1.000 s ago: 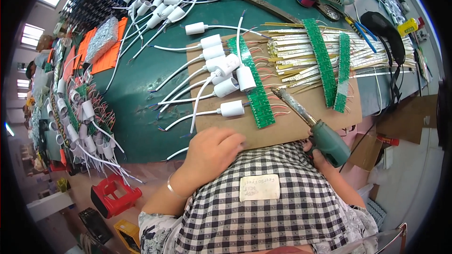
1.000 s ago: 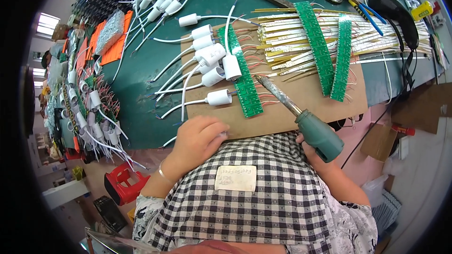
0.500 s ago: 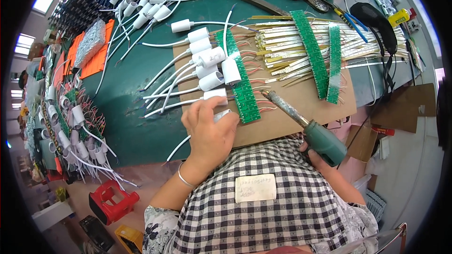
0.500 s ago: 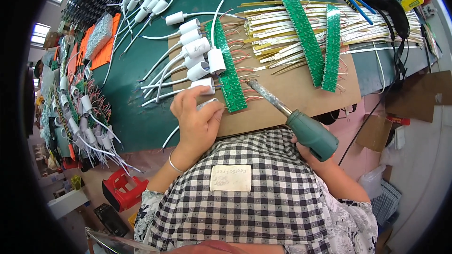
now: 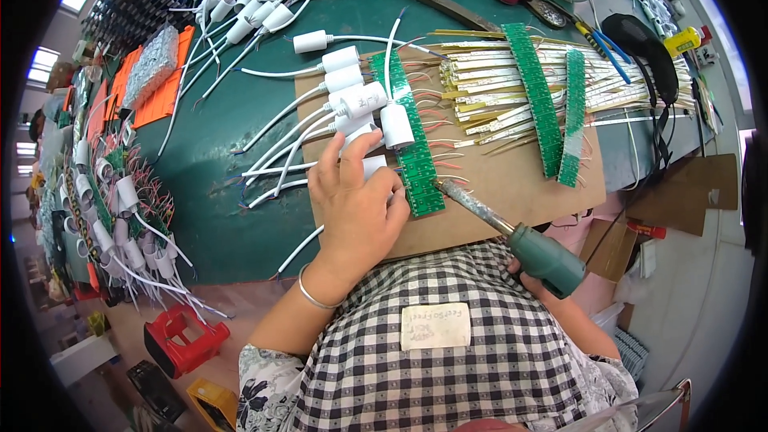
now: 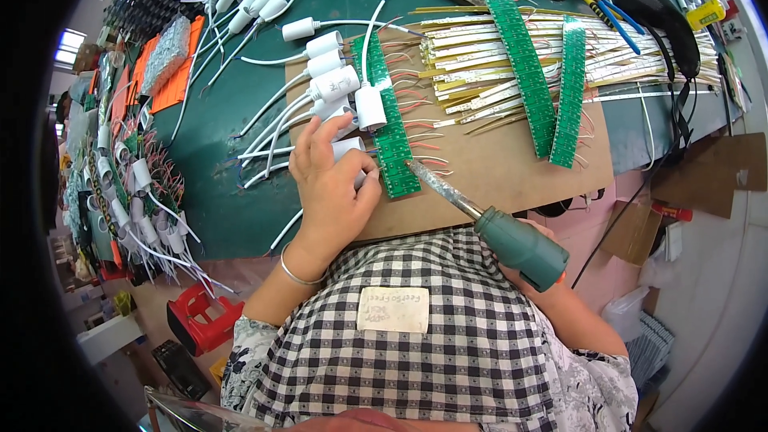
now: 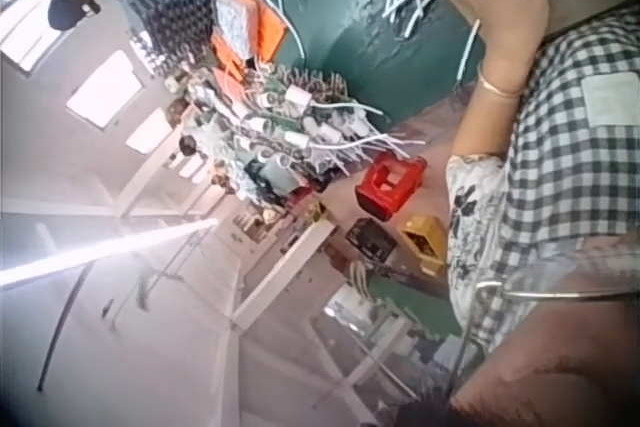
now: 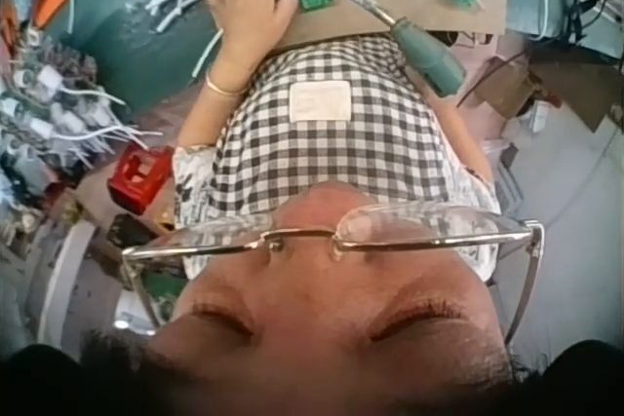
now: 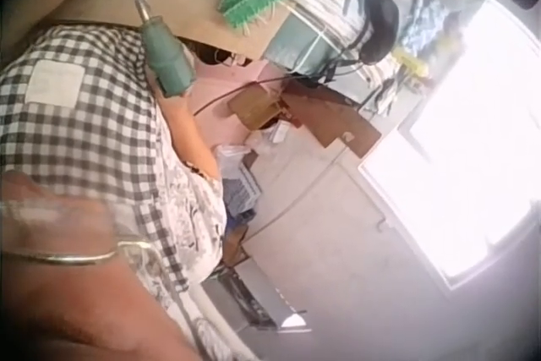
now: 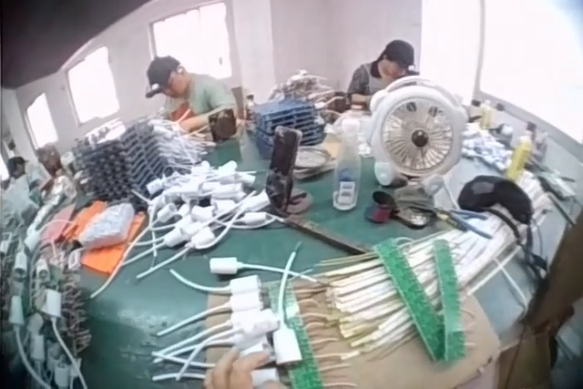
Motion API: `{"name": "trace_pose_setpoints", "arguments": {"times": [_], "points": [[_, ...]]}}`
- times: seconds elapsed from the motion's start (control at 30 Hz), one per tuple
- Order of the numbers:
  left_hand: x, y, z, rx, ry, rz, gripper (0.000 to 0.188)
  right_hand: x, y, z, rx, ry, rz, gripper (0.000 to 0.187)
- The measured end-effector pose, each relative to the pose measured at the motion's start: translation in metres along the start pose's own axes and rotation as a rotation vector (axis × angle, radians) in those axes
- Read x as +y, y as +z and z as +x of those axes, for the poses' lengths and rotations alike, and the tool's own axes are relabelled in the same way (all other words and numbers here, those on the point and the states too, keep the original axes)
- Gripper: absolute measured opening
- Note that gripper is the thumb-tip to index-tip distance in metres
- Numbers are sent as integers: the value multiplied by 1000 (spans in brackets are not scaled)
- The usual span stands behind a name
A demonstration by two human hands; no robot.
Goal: The person solders wiring and bulb housings onto green circuit boards with a soldering iron and solder wire.
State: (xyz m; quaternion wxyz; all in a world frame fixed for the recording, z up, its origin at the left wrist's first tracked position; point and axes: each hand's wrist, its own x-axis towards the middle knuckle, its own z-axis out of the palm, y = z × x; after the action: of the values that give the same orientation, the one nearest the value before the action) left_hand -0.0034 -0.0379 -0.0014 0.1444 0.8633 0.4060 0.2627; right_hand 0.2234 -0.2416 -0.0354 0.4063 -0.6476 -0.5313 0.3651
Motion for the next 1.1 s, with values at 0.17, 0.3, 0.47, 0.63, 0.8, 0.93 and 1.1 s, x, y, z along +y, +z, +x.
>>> {"name": "trace_pose_setpoints", "arguments": {"times": [0.17,0.3,0.47,0.63,0.8,0.93,1.1], "points": [[-1,-3,3,-46,-14,27,8,-1,2,1,-48,214,315,41],[0,-5,5,-69,-28,17,7,9,-4,1,-63,703,313,40],[-1,-5,6,-84,-44,-1,7,16,0,-1,-77,304,637,31],[0,-5,7,-93,-50,-4,7,2,5,6,-71,3,6,32],[-1,-2,7,-67,-60,-12,8,-5,2,14,-89,-106,-172,39],[-2,-4,8,-61,-49,5,8,5,2,6,-64,-89,-216,43],[-1,-3,8,-81,-55,11,9,-9,1,15,-163,278,228,39]]}}
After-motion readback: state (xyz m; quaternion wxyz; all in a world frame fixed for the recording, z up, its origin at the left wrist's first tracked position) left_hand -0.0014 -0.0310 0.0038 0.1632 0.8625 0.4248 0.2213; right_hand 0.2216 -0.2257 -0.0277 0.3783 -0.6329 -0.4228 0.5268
